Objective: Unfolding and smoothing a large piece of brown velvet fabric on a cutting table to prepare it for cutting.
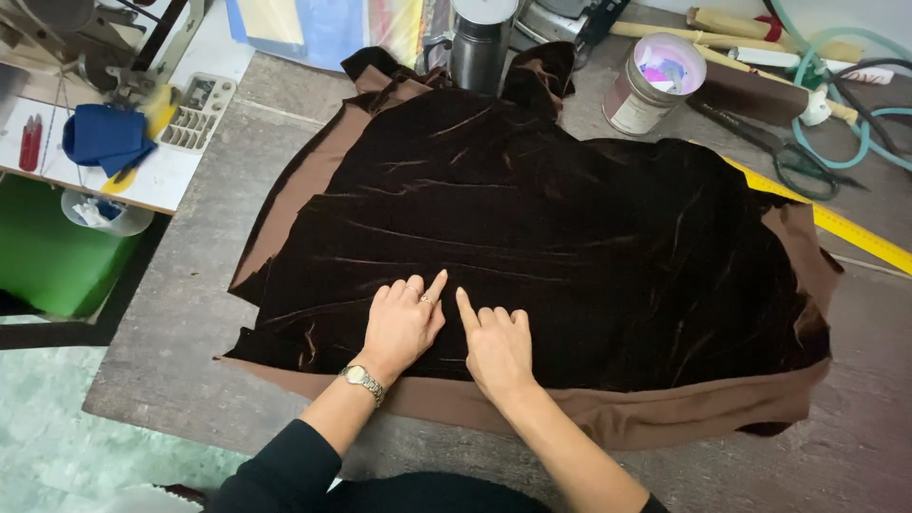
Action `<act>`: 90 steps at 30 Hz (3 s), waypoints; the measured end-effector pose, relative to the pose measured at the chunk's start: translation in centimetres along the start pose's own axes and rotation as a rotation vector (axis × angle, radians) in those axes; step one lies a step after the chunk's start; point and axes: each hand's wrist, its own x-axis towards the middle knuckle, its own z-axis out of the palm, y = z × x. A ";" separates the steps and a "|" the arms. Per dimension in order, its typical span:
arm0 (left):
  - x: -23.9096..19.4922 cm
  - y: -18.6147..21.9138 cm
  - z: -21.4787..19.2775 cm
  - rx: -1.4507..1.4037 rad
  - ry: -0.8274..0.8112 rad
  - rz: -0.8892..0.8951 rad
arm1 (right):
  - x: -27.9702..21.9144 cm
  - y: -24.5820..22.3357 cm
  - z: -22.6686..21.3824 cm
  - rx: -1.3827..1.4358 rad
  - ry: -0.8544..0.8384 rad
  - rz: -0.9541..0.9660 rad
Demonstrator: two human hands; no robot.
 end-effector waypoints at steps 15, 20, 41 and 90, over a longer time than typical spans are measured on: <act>-0.1 -0.1 0.4 -0.002 -0.006 -0.002 | -2.2 4.1 -0.7 -0.114 -0.034 0.086; 0.2 0.0 0.0 0.007 -0.010 0.009 | -0.3 0.6 -2.6 0.024 -0.061 0.048; 0.5 0.0 -1.2 -0.001 -0.095 0.041 | -5.1 14.3 -7.6 0.466 0.288 0.646; 10.5 6.6 2.6 -0.206 -0.443 0.293 | -10.8 29.4 -4.0 0.669 0.556 1.146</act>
